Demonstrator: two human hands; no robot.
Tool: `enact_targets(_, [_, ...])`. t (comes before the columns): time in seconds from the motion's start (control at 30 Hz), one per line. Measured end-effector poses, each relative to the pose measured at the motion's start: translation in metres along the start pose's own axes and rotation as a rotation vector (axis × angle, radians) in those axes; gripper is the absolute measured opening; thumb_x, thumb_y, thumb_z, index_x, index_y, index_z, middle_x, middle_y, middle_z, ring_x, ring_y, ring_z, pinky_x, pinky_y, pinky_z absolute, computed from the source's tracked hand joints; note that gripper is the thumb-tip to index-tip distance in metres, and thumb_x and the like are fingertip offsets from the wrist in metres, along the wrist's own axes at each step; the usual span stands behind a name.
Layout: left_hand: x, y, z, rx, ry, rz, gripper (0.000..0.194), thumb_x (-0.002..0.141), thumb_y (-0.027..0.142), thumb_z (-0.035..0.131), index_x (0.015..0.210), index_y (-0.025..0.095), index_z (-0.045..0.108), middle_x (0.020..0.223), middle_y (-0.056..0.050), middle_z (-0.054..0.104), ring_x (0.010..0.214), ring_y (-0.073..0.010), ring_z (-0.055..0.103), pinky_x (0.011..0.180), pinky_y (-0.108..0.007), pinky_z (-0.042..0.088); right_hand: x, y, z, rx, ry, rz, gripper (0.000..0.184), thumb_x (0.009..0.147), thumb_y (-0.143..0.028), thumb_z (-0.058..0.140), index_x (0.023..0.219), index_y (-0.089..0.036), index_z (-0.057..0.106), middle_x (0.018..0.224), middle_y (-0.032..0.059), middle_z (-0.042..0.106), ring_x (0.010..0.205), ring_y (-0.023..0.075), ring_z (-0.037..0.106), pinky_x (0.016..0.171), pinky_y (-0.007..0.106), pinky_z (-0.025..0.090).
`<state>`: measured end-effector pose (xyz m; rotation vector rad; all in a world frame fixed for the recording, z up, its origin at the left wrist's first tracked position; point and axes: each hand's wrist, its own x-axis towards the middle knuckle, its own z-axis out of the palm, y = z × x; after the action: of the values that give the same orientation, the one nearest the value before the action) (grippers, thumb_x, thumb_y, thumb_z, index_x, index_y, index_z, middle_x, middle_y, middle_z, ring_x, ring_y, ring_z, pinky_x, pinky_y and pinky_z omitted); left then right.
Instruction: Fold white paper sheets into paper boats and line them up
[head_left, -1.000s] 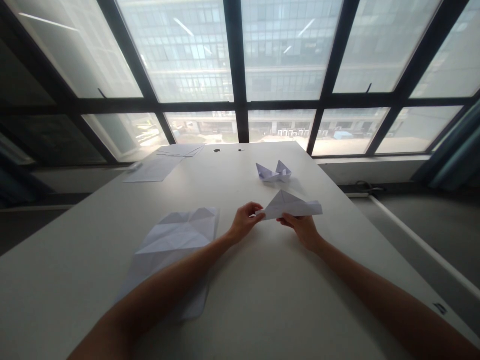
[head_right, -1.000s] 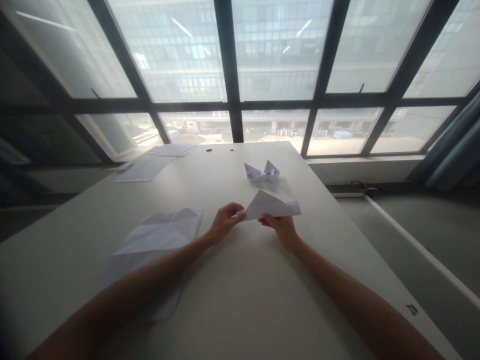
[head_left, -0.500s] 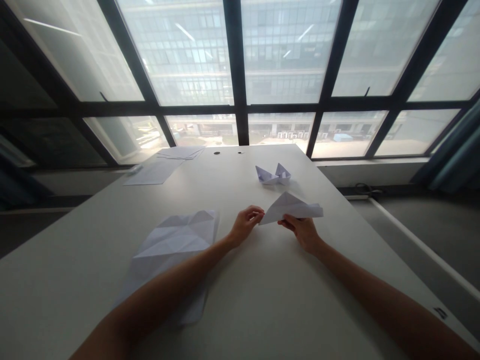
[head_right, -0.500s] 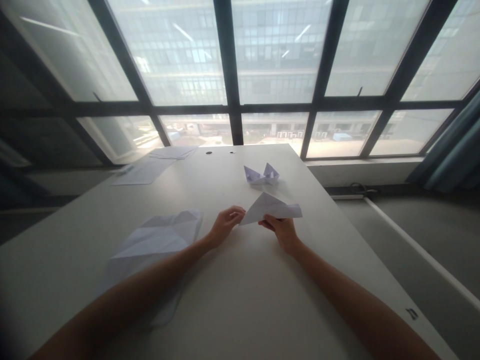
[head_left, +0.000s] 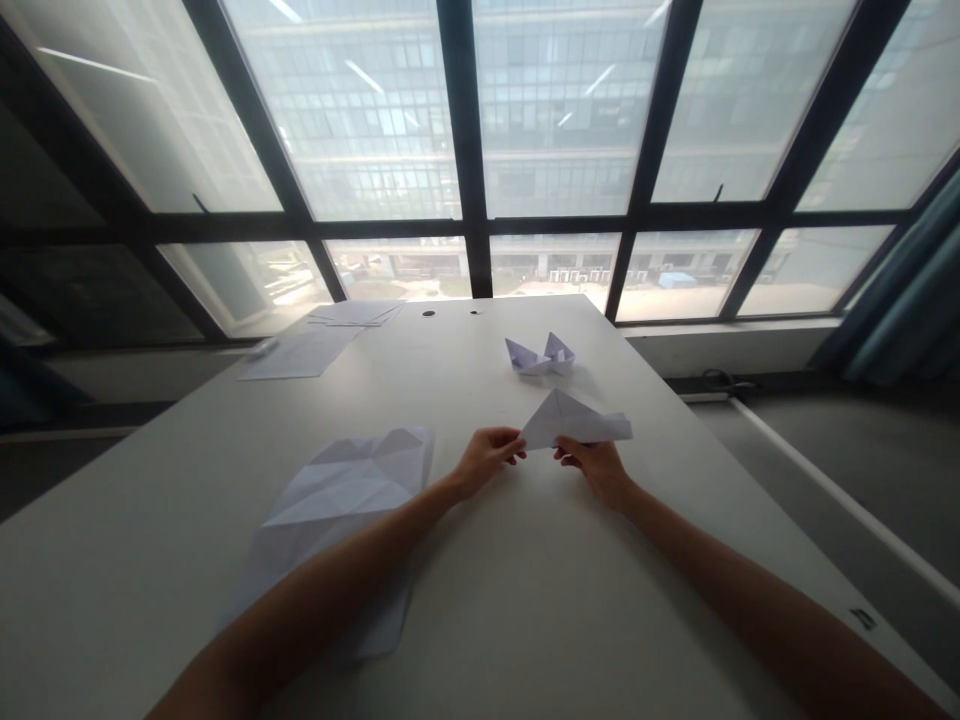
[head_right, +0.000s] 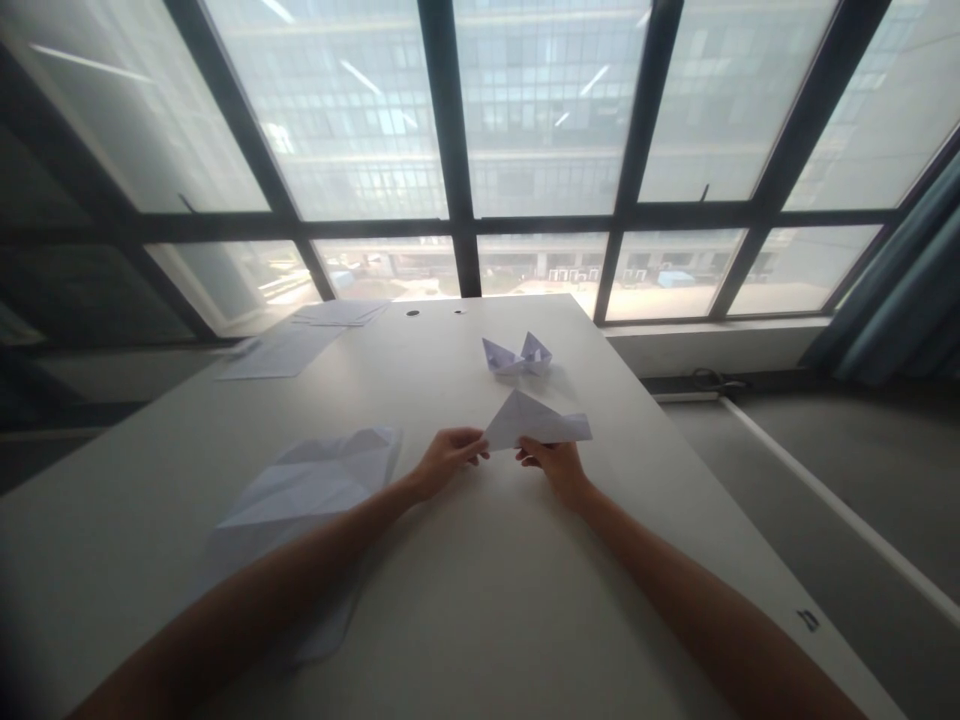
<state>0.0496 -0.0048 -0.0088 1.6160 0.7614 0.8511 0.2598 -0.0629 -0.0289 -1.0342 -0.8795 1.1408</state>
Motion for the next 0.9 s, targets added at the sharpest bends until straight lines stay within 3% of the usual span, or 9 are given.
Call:
enact_targets(0.17, [-0.002, 0.005, 0.003, 0.017, 0.032, -0.038, 0.038, 0.075, 0.047, 0.078, 0.086, 0.011, 0.078, 0.068, -0.006, 0.070, 0.062, -0.0145, 0.061, 0.062, -0.024, 0.048, 0.002, 0.005, 0.002, -0.040, -0.005, 0.014, 0.037, 0.061, -0.038, 0.087, 0.084, -0.016, 0.067, 0.066, 0.0013, 0.068, 0.056, 0.0155, 0.063, 0.053, 0.028, 0.052])
enact_targets(0.27, [-0.003, 0.007, 0.004, -0.003, 0.061, -0.079, 0.042, 0.073, 0.049, 0.079, 0.086, 0.009, 0.078, 0.068, -0.007, 0.071, 0.062, -0.0147, 0.061, 0.062, -0.024, 0.047, 0.002, 0.002, -0.002, 0.028, -0.036, 0.034, 0.040, 0.062, -0.039, 0.087, 0.090, -0.019, 0.066, 0.074, 0.0002, 0.069, 0.058, 0.0148, 0.065, 0.053, 0.026, 0.052])
enact_targets(0.4, [-0.002, 0.003, 0.003, -0.019, 0.081, -0.103, 0.042, 0.070, 0.049, 0.080, 0.084, 0.010, 0.078, 0.067, -0.006, 0.070, 0.061, -0.0140, 0.060, 0.060, -0.023, 0.046, 0.001, -0.010, -0.023, 0.236, -0.056, 0.084, 0.041, 0.073, -0.056, 0.076, 0.096, -0.023, 0.065, 0.090, 0.0017, 0.072, 0.062, 0.0156, 0.068, 0.050, 0.025, 0.052])
enact_targets(0.5, [-0.001, -0.001, 0.001, -0.008, 0.076, -0.107, 0.041, 0.070, 0.049, 0.080, 0.082, 0.010, 0.077, 0.065, -0.005, 0.069, 0.059, -0.0134, 0.059, 0.058, -0.023, 0.044, -0.002, -0.020, -0.047, 0.330, -0.067, 0.151, 0.048, 0.084, -0.066, 0.057, 0.098, -0.022, 0.067, 0.089, 0.0051, 0.073, 0.065, 0.0177, 0.069, 0.049, 0.026, 0.053])
enact_targets(0.6, [0.001, -0.004, 0.000, 0.006, 0.056, -0.118, 0.040, 0.070, 0.049, 0.080, 0.081, 0.011, 0.077, 0.063, -0.005, 0.068, 0.057, -0.0126, 0.057, 0.056, -0.023, 0.043, -0.005, -0.024, -0.063, 0.357, 0.017, 0.189, 0.034, 0.087, -0.054, 0.059, 0.090, -0.021, 0.069, 0.080, 0.0037, 0.072, 0.064, 0.0168, 0.068, 0.049, 0.024, 0.052])
enact_targets(0.7, [0.001, -0.005, -0.002, 0.015, 0.055, -0.130, 0.040, 0.069, 0.049, 0.080, 0.082, 0.011, 0.077, 0.063, -0.004, 0.068, 0.057, -0.0122, 0.056, 0.056, -0.022, 0.043, -0.006, -0.025, -0.066, 0.279, 0.042, 0.163, 0.014, 0.078, -0.030, 0.071, 0.086, -0.019, 0.069, 0.079, 0.0019, 0.071, 0.065, 0.0143, 0.068, 0.050, 0.020, 0.051])
enact_targets(0.9, [0.001, -0.006, -0.004, 0.036, 0.052, -0.135, 0.042, 0.069, 0.050, 0.080, 0.084, 0.011, 0.077, 0.065, -0.005, 0.069, 0.058, -0.0127, 0.057, 0.057, -0.023, 0.043, -0.009, -0.029, -0.066, 0.162, 0.006, 0.152, 0.031, 0.071, -0.024, 0.076, 0.099, -0.022, 0.062, 0.080, 0.0017, 0.072, 0.072, 0.0186, 0.072, 0.064, 0.026, 0.056])
